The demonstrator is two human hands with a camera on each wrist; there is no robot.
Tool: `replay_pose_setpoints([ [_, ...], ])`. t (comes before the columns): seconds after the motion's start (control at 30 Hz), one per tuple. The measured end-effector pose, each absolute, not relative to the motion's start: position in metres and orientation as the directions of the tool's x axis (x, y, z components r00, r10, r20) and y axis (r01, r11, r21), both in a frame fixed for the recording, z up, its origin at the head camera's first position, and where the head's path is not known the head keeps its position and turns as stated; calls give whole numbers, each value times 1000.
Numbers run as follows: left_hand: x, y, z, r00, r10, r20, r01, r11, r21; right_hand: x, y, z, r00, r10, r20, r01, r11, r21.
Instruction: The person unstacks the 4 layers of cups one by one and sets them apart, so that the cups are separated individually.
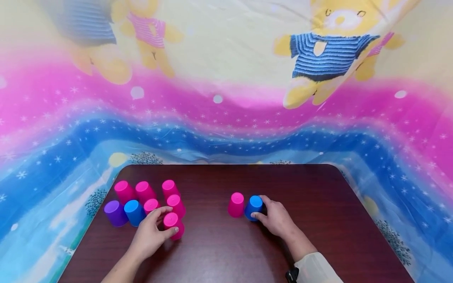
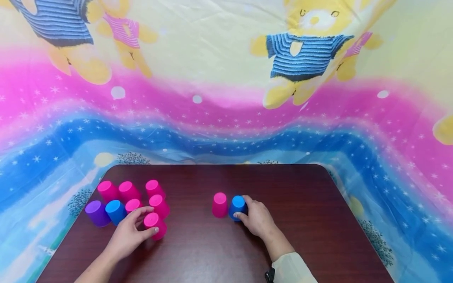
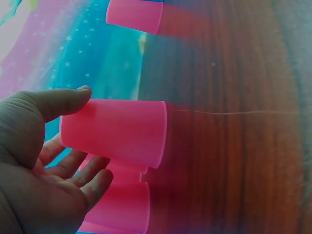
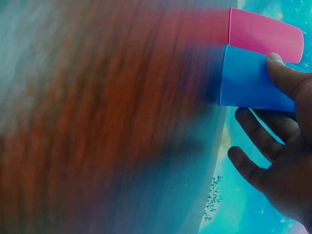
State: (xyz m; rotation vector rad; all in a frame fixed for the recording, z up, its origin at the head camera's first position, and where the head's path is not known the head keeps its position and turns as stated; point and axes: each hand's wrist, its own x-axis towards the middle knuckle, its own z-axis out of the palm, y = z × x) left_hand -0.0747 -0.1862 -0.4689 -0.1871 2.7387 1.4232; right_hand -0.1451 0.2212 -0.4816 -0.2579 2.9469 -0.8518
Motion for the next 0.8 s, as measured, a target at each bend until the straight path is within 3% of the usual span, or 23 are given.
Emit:
replay_pose_setpoints([
  [0.8,-84,-168,-429,-997,-3,74,59,563,824,-146,221,-482,-983,-181,-16,-145,835,-531],
])
